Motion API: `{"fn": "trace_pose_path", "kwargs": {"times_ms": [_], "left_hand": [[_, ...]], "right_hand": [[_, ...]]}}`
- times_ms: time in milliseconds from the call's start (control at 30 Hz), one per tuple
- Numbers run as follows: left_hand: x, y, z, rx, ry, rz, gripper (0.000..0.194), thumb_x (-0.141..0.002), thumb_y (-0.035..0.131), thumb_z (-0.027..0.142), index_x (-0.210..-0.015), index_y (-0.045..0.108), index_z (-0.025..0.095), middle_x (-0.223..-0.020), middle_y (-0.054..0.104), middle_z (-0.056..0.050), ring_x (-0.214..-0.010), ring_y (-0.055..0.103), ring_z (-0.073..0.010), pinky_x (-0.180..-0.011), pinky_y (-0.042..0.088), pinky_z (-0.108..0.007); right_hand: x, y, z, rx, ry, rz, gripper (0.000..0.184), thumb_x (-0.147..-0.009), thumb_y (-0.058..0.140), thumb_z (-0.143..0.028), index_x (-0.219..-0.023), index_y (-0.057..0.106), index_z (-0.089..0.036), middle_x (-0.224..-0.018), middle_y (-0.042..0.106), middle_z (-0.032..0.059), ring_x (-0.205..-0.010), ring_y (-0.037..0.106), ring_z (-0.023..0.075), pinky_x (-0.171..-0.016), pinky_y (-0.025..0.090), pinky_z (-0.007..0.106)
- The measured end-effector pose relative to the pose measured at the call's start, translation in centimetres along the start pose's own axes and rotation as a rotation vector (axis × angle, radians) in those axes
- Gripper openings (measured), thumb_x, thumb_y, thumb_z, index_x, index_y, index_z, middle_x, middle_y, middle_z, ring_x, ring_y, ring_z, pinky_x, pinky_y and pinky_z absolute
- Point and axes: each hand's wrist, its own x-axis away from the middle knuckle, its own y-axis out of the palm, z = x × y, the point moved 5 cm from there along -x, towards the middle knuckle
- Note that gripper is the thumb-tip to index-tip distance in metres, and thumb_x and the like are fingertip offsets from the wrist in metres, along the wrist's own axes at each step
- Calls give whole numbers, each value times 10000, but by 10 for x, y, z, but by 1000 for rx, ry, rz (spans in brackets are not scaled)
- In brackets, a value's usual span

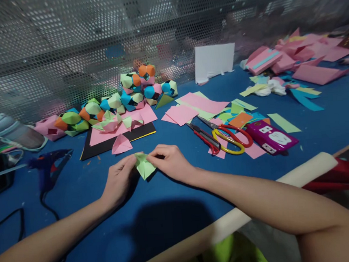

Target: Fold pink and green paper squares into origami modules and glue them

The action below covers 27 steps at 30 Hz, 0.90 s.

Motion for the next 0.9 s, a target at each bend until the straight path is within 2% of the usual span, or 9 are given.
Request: {"fn": "trace_pose_path", "kwargs": {"times_ms": [200,333,433,567,900], "left_hand": [[-1,0,-4,92,-25,-22,362,-840,543,416,-1029,694,147,-1001,700,-83,-985,592,-228,-856,440,-315],[-4,7,-9,232,-77,-94,325,-836,548,412,-941,691,140,-810,668,-40,-773,581,-162,-745,450,-288],[-6,9,-9,280,-91,-81,292,-821,567,409,-818,667,134,-690,589,3,-656,521,-111,-651,424,-241],[-6,12,-5,282,-92,-65,297,-801,583,411,-694,603,135,-639,525,28,-593,460,-85,-582,394,-212],[-3,6,4,59,-33,14,287,-807,558,396,-691,595,137,-633,511,34,-590,432,-87,-566,365,-206]], "right_hand": [[1,4,3,-44,35,-24,155,-795,595,-223,-701,689,-144,-667,608,12,-627,546,105,-605,408,232],[0,6,9,-70,119,-73,166,-788,593,-261,-698,681,-154,-675,610,4,-638,544,110,-614,410,237],[-1,7,12,-72,187,-112,178,-780,591,-279,-676,671,-159,-688,624,-1,-643,542,109,-628,409,238],[-1,6,13,-69,224,-136,186,-771,588,-294,-665,669,-164,-686,634,-4,-639,542,109,-622,408,235],[0,7,12,-78,235,-145,180,-766,583,-290,-674,679,-169,-688,640,-6,-642,545,113,-623,405,233]]}}
